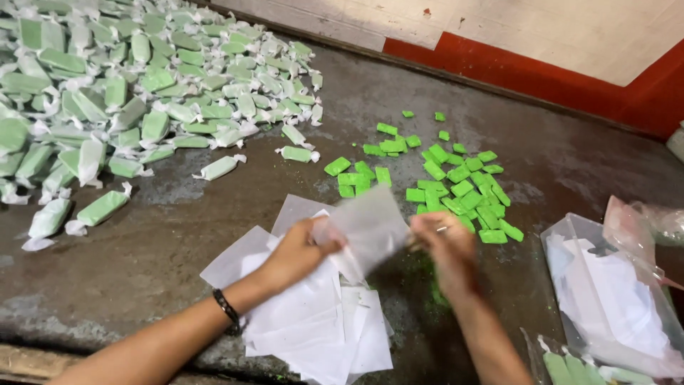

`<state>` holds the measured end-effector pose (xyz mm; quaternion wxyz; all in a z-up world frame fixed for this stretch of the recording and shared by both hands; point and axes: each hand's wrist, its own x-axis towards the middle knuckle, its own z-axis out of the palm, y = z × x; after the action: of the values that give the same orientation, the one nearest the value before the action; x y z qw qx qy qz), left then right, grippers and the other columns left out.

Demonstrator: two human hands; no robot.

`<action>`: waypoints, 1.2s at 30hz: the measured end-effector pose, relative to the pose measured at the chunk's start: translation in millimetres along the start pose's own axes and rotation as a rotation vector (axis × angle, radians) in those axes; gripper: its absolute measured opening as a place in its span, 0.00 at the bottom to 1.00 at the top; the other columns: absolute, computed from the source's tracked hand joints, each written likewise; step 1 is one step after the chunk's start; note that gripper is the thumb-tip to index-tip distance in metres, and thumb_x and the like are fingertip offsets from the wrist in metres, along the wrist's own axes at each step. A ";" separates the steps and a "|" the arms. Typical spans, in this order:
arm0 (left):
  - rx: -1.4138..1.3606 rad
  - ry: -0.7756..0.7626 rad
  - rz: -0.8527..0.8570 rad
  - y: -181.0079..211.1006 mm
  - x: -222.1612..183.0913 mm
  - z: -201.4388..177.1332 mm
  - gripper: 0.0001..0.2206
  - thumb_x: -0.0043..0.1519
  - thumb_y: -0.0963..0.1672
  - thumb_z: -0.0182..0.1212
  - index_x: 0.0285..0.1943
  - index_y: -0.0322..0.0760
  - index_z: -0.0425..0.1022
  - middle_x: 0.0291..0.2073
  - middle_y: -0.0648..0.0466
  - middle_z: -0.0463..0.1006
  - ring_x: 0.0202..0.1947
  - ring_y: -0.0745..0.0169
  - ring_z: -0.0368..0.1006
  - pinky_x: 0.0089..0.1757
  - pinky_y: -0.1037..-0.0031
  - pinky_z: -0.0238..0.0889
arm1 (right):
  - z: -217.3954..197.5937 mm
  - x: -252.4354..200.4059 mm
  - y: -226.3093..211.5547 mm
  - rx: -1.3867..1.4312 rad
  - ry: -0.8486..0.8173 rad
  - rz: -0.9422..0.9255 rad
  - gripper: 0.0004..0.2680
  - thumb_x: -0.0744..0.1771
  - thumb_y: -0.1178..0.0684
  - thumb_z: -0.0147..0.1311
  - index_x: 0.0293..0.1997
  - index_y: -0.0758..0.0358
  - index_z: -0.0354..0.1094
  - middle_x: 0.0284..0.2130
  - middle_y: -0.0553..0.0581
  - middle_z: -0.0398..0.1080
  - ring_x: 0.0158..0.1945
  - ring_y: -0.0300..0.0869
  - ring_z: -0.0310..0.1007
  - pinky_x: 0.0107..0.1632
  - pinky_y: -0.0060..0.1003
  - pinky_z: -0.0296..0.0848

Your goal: Manually wrapping small green rectangular items in individual pieces of white paper by folding and twisting the ends.

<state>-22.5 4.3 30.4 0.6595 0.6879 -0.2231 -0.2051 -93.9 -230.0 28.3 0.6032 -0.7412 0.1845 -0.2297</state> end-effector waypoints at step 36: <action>-0.502 -0.139 -0.129 -26.7 16.2 -1.9 0.11 0.52 0.41 0.66 0.41 0.29 0.79 0.38 0.46 0.82 0.36 0.61 0.77 0.40 0.76 0.71 | 23.7 -14.5 -6.8 0.310 -0.394 0.274 0.28 0.57 0.54 0.55 0.65 0.64 0.51 0.50 0.68 0.62 0.49 0.52 0.65 0.46 0.39 0.68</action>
<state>-7.2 -2.7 4.0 0.7781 0.5000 -0.1658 -0.3421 -92.6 -201.5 29.3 0.7591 -0.6385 0.1247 -0.0233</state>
